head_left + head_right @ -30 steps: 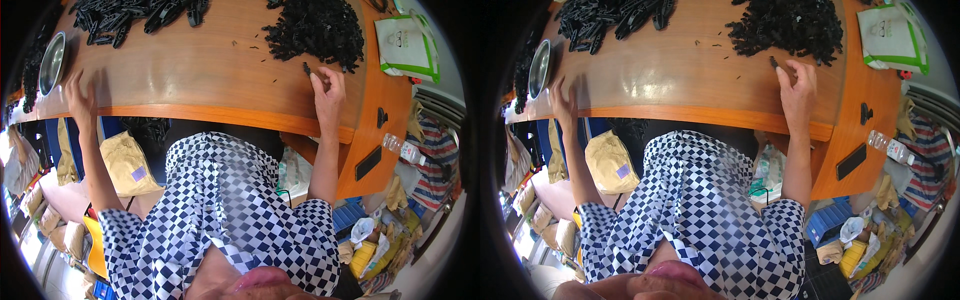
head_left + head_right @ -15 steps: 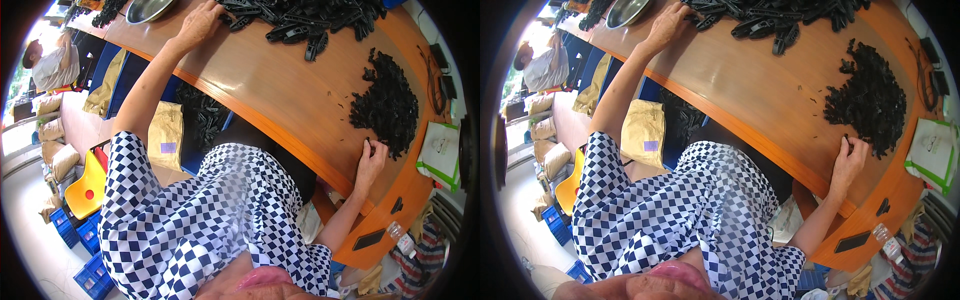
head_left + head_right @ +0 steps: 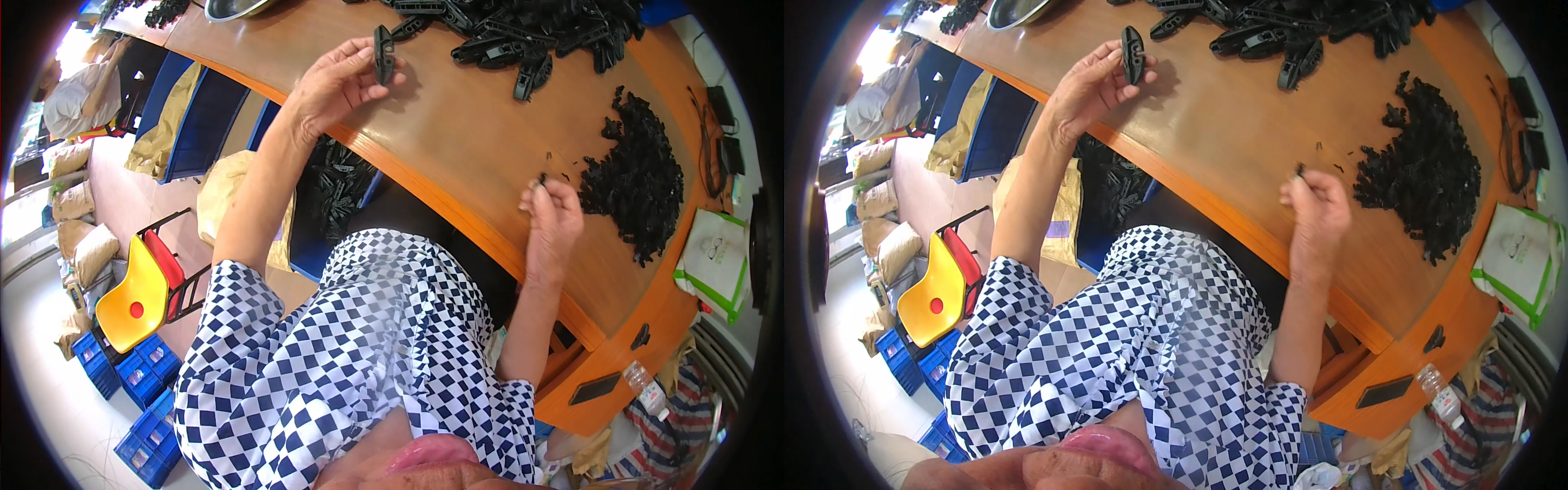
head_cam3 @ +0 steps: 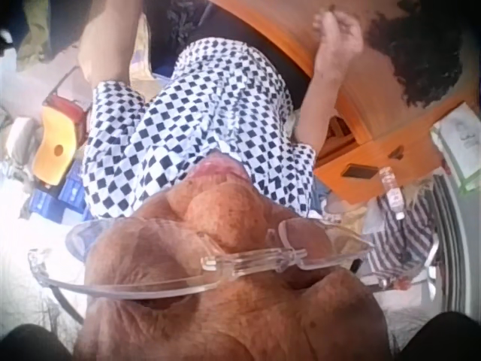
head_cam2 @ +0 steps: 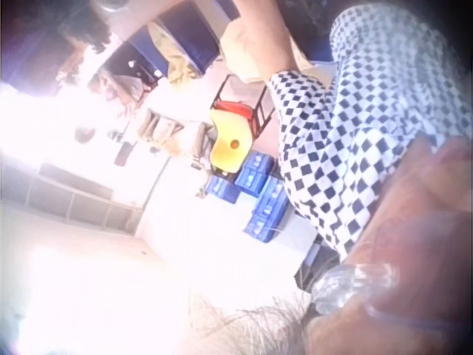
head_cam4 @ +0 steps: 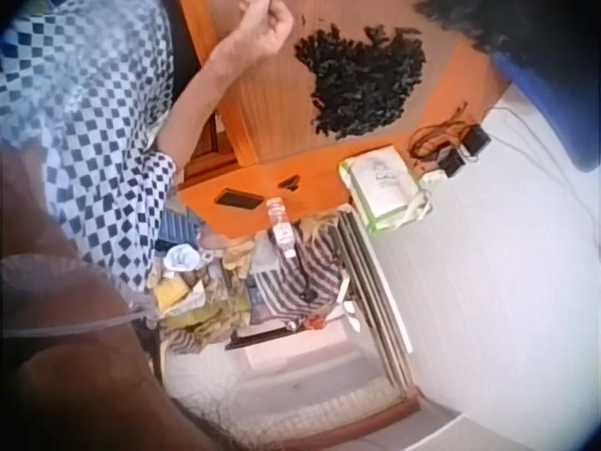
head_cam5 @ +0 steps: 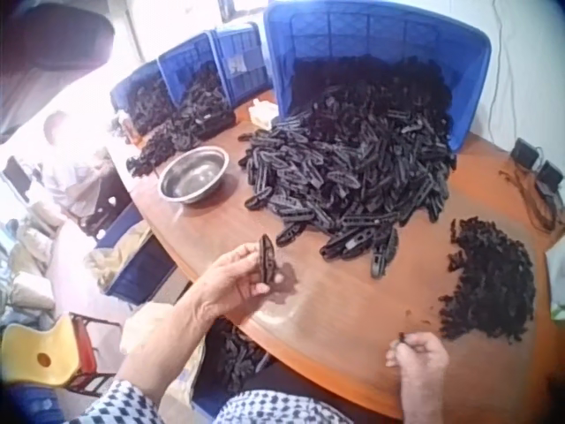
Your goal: The person assembles small black plastic components by hand at a workstation.
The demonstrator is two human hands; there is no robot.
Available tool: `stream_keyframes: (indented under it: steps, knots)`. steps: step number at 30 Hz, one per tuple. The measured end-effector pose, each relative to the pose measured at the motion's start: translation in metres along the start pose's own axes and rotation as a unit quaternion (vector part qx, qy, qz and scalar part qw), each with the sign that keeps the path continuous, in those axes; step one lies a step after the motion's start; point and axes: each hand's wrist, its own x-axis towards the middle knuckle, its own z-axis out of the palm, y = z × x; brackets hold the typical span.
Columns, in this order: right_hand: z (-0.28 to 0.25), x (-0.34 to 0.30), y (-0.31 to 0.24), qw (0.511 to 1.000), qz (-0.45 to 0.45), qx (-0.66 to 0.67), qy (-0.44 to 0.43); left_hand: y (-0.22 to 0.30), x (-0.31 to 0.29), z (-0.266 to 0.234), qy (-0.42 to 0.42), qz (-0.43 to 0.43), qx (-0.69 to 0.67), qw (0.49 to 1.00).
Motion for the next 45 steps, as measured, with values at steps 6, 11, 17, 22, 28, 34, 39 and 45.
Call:
stream_keyframes:
  steps: [6, 11, 17, 22, 28, 34, 39, 45]
  knots:
    - [0.041, 0.0, 0.002, 0.995, 0.002, 0.072, -0.071, -0.042, -0.016, 0.042, -0.125, -0.027, -0.124, 0.984]
    - [0.045, 0.0, 0.004, 0.988, -0.019, 0.127, -0.081, -0.067, -0.026, 0.083, -0.149, -0.093, -0.204, 0.963]
    - [0.04, 0.0, 0.009, 0.984, 0.003, 0.16, -0.08, -0.088, -0.031, 0.104, -0.156, -0.116, -0.229, 0.954]
    - [0.035, -0.002, 0.006, 0.985, 0.001, 0.157, -0.072, -0.093, -0.031, 0.12, -0.144, -0.108, -0.175, 0.968]
    - [0.027, -0.004, 0.003, 0.984, -0.002, 0.164, -0.068, -0.094, -0.03, 0.127, -0.144, -0.119, -0.14, 0.972]
    - [-0.003, 0.001, -0.02, 0.99, -0.107, -0.068, -0.061, -0.093, -0.032, 0.126, -0.154, -0.139, -0.047, 0.977]
    - [-0.014, 0.006, -0.045, 0.833, -0.304, -0.389, -0.25, -0.092, -0.036, 0.128, -0.189, -0.154, 0.038, 0.969]
    - [-0.013, 0.008, -0.059, 0.738, -0.321, -0.485, -0.341, -0.089, -0.038, 0.133, -0.233, -0.161, 0.14, 0.949]
